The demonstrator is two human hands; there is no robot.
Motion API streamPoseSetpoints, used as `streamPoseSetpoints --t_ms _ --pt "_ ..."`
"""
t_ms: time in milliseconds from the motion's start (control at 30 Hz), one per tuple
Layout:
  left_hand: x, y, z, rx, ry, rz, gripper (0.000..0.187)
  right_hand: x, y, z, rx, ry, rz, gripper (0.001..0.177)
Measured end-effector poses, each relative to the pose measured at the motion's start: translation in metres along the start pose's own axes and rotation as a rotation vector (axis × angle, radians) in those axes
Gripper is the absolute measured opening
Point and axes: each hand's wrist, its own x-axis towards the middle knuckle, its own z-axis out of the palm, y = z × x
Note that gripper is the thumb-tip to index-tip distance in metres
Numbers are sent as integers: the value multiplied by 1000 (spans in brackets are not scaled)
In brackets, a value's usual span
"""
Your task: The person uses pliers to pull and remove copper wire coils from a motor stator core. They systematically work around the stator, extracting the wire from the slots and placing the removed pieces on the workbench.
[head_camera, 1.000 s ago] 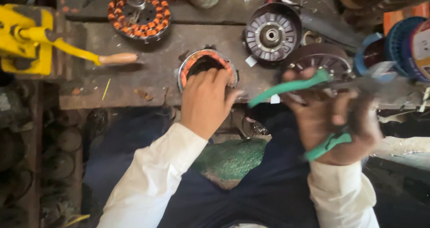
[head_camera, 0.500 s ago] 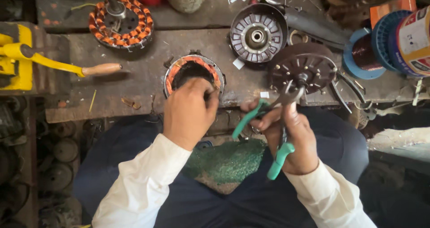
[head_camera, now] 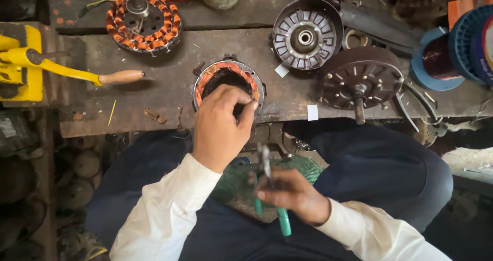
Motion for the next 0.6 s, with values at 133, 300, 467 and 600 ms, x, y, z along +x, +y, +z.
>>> streamPoseSetpoints --t_ms 133,300,467,600 --pt "-1 -5 4 -42 34 83 12 3 21 -1 -111 217 211 26" --pt "-3 -7 5 -3 -9 60 10 4 10 -4 -228 230 91 14" --pt "-3 -11 6 -25 -6 36 11 3 -11 -1 -378 116 -296 20" --pt "-3 -10 5 -35 -18 8 12 0 -24 -5 -327 203 -193 37"
